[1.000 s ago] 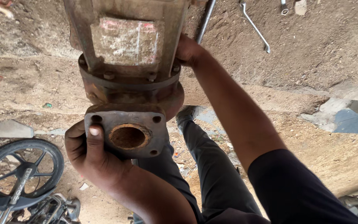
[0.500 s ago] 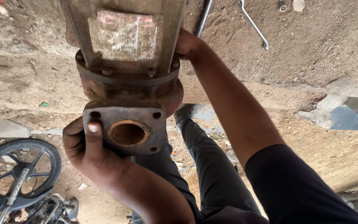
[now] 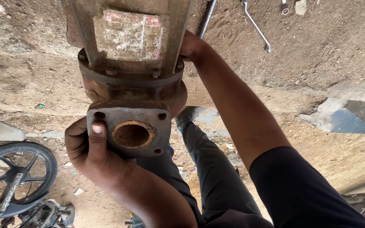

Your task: The person aligns a flange plate against a water pump mounted on an electric motor, then uses wrenches to loosen and tighten bolts on the pump housing. They briefly walk to a workbench to pick tools from a drawer, then return to continue working on the pump bolts.

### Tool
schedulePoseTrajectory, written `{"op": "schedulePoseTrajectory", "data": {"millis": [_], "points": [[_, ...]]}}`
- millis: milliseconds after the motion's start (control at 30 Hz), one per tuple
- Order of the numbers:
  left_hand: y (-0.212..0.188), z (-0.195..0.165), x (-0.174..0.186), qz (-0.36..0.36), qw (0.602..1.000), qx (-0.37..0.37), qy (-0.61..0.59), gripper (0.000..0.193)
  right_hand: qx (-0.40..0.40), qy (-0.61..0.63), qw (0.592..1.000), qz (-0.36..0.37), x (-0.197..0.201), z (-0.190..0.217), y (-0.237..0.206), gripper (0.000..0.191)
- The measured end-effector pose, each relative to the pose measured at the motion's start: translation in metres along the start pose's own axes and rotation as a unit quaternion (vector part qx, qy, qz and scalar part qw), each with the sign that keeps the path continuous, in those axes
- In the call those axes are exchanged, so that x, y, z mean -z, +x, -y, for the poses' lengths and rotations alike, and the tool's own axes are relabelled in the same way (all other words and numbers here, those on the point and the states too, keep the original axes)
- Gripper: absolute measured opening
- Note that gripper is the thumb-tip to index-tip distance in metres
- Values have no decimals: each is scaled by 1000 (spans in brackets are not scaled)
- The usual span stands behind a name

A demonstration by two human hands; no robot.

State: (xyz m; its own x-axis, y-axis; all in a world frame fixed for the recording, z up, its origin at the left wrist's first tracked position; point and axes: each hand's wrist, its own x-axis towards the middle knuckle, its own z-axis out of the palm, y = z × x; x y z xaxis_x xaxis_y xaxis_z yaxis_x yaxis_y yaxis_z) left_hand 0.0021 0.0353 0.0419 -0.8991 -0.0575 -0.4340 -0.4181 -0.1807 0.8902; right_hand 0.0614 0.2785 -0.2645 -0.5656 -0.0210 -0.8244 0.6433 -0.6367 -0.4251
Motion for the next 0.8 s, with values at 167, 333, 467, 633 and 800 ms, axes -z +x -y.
{"op": "schedulePoseTrajectory", "data": {"millis": [167, 333, 467, 633, 800], "points": [[0, 0, 0, -6, 1000, 6, 3, 22, -13, 58, 998, -8, 1, -4, -4, 29], [2, 2, 1, -1, 1000, -3, -1, 21, 0, 12, 1000, 12, 4, -6, -2, 26], [1, 2, 0, -12, 1000, 3, 4, 21, -2, 37, 999, 21, 4, -7, -2, 26], [1, 2, 0, -12, 1000, 4, 5, 22, 20, 82, 996, 12, 6, -10, 0, 36], [0, 1, -1, -19, 1000, 5, 12, 23, 19, 15, 998, 55, 3, -5, 1, 55]]}}
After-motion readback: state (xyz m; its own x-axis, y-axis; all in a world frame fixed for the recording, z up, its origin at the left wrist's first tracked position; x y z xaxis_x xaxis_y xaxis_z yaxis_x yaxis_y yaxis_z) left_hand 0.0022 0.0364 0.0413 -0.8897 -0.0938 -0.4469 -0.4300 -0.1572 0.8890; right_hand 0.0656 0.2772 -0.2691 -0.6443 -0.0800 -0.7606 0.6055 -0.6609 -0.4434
